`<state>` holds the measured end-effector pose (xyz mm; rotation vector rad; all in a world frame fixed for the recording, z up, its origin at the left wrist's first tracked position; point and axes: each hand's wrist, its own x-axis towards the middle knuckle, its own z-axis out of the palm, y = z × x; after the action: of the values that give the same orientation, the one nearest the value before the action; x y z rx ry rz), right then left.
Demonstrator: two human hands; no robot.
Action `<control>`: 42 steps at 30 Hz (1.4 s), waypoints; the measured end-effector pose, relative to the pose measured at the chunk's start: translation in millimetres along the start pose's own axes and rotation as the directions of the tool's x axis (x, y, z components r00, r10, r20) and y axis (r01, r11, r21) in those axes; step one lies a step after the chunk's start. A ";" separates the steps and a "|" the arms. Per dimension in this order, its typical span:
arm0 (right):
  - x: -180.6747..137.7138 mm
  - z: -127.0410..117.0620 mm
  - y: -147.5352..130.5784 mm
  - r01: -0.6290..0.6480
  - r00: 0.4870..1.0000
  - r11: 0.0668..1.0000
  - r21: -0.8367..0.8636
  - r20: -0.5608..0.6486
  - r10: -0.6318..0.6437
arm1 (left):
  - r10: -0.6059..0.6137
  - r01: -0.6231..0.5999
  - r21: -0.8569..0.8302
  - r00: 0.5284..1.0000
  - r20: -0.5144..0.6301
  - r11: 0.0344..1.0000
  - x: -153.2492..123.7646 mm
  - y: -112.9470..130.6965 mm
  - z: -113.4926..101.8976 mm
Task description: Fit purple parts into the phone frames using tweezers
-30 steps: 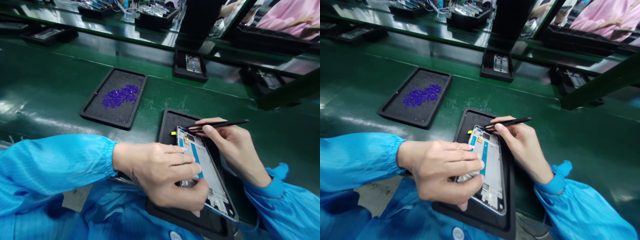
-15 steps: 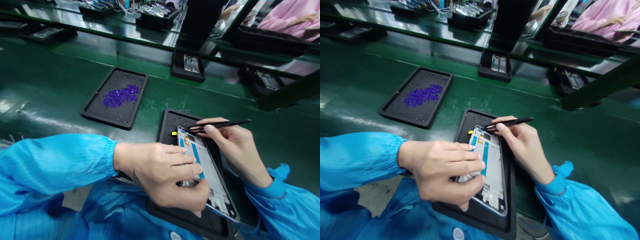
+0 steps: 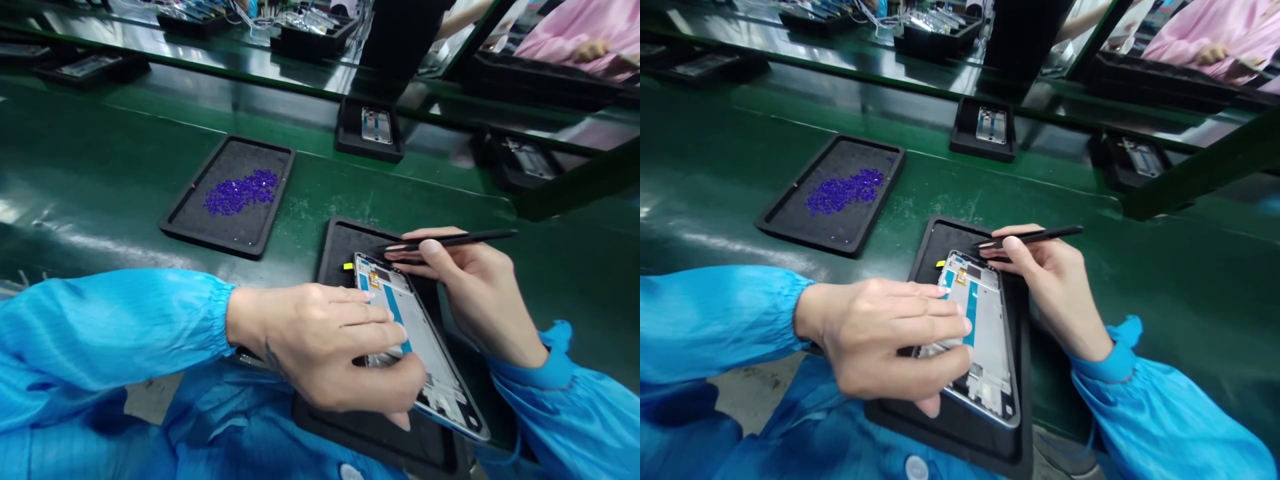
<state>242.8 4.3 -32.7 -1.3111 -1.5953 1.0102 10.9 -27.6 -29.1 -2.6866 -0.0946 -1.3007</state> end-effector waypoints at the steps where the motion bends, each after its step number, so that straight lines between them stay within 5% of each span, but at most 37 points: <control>1: 0.3 0.0 0.1 -0.017 1.000 0.999 0.032 -0.006 0.017 | -0.022 0.022 -0.004 1.000 0.004 1.000 0.2 0.2 -1.3; 6: 1.2 0.0 0.4 -0.036 0.999 0.998 0.058 -0.018 0.037 | -0.130 0.132 -0.042 0.991 0.032 0.990 2.2 0.6 -6.6; 14: 0.4 1.4 1.8 -0.016 1.000 0.997 0.075 -0.023 0.018 | -0.057 0.056 0.018 0.997 0.042 0.998 -3.5 14.4 6.0; 21: 0.0 5.2 0.1 0.013 1.000 0.998 0.062 -0.027 -0.012 | -0.141 0.132 0.050 0.930 0.340 0.990 -14.9 37.2 11.6; 24: 2.3 5.0 2.0 0.024 1.000 0.998 0.051 -0.010 -0.024 | -0.182 0.172 0.061 0.915 0.361 0.983 -17.4 38.8 14.9; 31: 13.0 -2.2 11.7 0.082 0.996 0.991 0.110 -0.030 -0.079 | -0.035 0.046 -0.022 0.936 0.352 0.999 -14.6 33.1 8.4; 39: 9.8 -8.1 7.5 0.232 0.967 0.940 0.249 -0.161 -0.196 | -0.061 -0.011 0.135 0.853 0.518 0.991 -28.8 50.1 -2.4; 42: 5.8 -8.3 3.4 0.272 0.957 0.926 0.260 -0.172 -0.233 | -0.075 -0.023 0.147 0.774 0.629 0.989 -33.0 53.7 -2.0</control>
<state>251.0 11.1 -32.5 -0.9332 -1.4128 0.9237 -4.5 -80.5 -59.7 -2.8660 -0.2916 -0.3074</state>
